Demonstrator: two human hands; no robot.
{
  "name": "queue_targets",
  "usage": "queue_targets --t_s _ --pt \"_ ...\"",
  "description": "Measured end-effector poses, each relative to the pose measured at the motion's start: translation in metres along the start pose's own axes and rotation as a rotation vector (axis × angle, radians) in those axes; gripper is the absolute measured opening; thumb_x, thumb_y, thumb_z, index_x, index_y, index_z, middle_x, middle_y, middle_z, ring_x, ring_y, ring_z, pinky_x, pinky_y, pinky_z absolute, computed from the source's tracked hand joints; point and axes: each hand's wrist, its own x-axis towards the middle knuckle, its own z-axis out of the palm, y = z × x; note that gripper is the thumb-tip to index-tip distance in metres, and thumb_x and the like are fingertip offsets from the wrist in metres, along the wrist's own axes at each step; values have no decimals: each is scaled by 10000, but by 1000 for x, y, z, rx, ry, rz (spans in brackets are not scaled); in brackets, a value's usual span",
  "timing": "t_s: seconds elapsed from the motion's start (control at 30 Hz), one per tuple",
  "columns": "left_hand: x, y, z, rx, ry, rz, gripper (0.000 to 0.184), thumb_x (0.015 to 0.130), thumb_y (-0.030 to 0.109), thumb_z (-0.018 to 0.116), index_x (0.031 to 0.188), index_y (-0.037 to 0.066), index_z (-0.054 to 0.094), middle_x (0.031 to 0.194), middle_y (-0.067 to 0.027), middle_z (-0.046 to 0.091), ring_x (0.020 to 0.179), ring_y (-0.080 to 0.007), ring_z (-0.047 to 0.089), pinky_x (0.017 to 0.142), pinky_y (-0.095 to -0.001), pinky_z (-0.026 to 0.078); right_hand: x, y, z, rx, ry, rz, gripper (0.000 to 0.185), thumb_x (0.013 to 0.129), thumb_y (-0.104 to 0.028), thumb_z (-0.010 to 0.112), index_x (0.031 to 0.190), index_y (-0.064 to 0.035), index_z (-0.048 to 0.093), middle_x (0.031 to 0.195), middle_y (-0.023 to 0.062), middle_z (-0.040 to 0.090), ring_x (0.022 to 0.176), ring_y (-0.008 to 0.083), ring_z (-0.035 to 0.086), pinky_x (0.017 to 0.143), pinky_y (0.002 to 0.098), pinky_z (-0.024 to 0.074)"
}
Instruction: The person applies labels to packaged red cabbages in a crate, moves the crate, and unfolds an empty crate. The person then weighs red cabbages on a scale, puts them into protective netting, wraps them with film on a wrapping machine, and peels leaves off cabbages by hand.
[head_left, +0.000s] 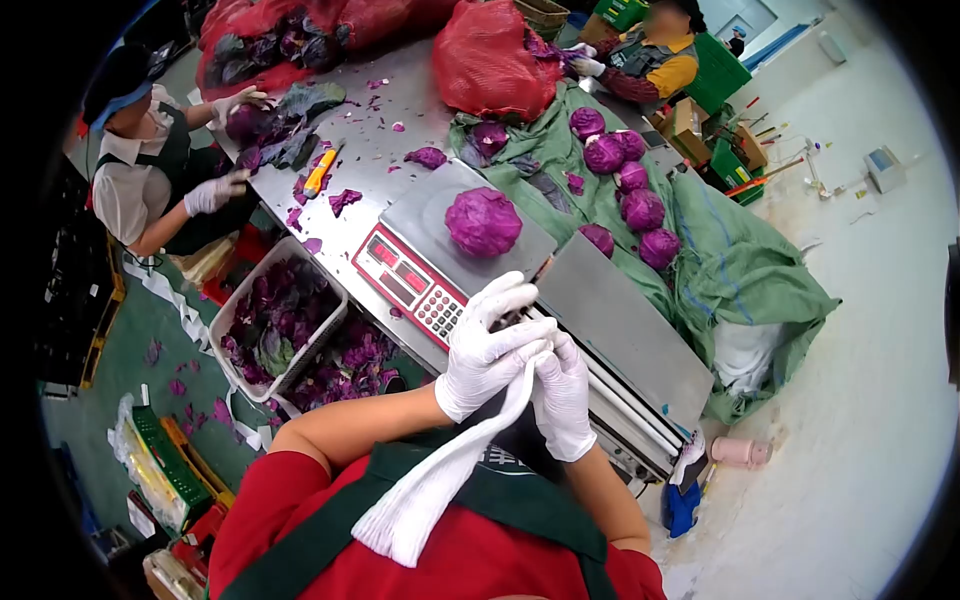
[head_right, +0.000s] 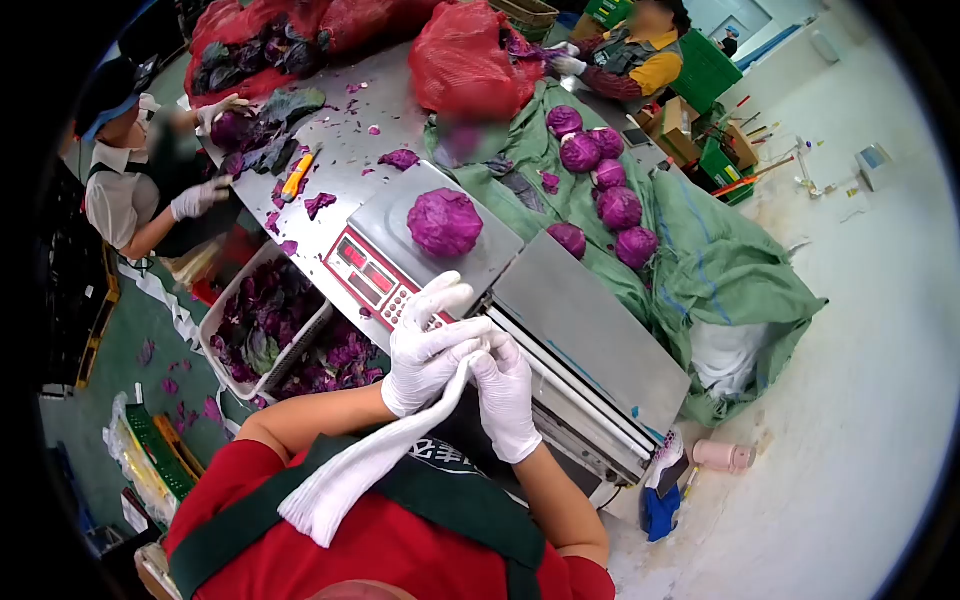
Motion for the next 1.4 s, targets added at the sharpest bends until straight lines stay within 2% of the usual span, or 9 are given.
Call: queue_targets --t_s 0.17,0.27,0.37,0.6,0.83,0.93,1.07,1.23,1.4 --pt "11 -43 -16 -859 132 -915 170 987 160 489 998 12 572 915 -37 627 855 -85 596 738 -253 496 36 24 6 -304 226 53 121 955 -160 561 957 -41 538 951 49 574 924 140 569 848 323 477" --pt "41 -58 -36 -521 -896 -1132 205 974 158 439 1043 26 580 946 -27 612 785 -67 583 647 -225 473 62 2 2 216 217 125 147 995 -171 455 940 -45 507 921 80 589 916 194 603 864 386 503" --pt "-24 -92 -53 -931 -790 -1386 194 912 217 587 944 45 671 812 -35 656 639 -75 590 564 -221 480 87 -9 -30 350 254 349 164 969 -243 532 962 -79 526 878 56 610 896 171 605 813 365 505" --pt "88 -239 -65 401 -86 -610 368 914 372 570 1039 36 651 881 -172 681 770 -301 666 704 -377 517 229 1 -41 -1502 -32 -218 283 902 -216 511 908 30 650 762 140 664 644 225 590 646 345 482" --pt "54 -268 -45 882 -681 -426 119 889 176 476 977 151 552 749 -125 664 699 -322 666 595 -466 491 293 87 -96 -1081 147 402 312 939 -202 456 1028 24 652 1005 156 679 877 257 660 754 378 501" --pt "34 -258 -52 696 -289 -234 98 856 111 521 923 120 591 787 -134 644 753 -359 631 622 -446 493 242 87 -57 -501 148 188 313 962 -179 462 1101 47 628 1101 95 657 943 203 628 856 334 478" --pt "29 -217 -53 -1148 -375 -1368 230 947 126 533 1126 -3 601 1040 -79 656 949 -155 610 803 -290 520 172 20 23 -725 182 35 326 955 -167 463 1097 87 612 1068 87 659 994 167 590 916 284 433" --pt "39 -126 -108 -2011 -512 -1261 451 976 354 493 1286 27 504 1306 -140 541 1199 -245 531 1058 -397 409 101 -23 54 -637 63 160 280 933 -134 454 1025 58 635 1022 111 656 915 170 616 837 281 471" --pt "1 -123 -108 -1628 -575 -1292 671 990 499 333 1284 -89 470 1296 -197 537 1194 -260 537 1079 -391 387 49 -53 59 -194 -287 805 495 872 -285 591 1206 78 546 1140 129 627 1052 211 599 933 321 454"
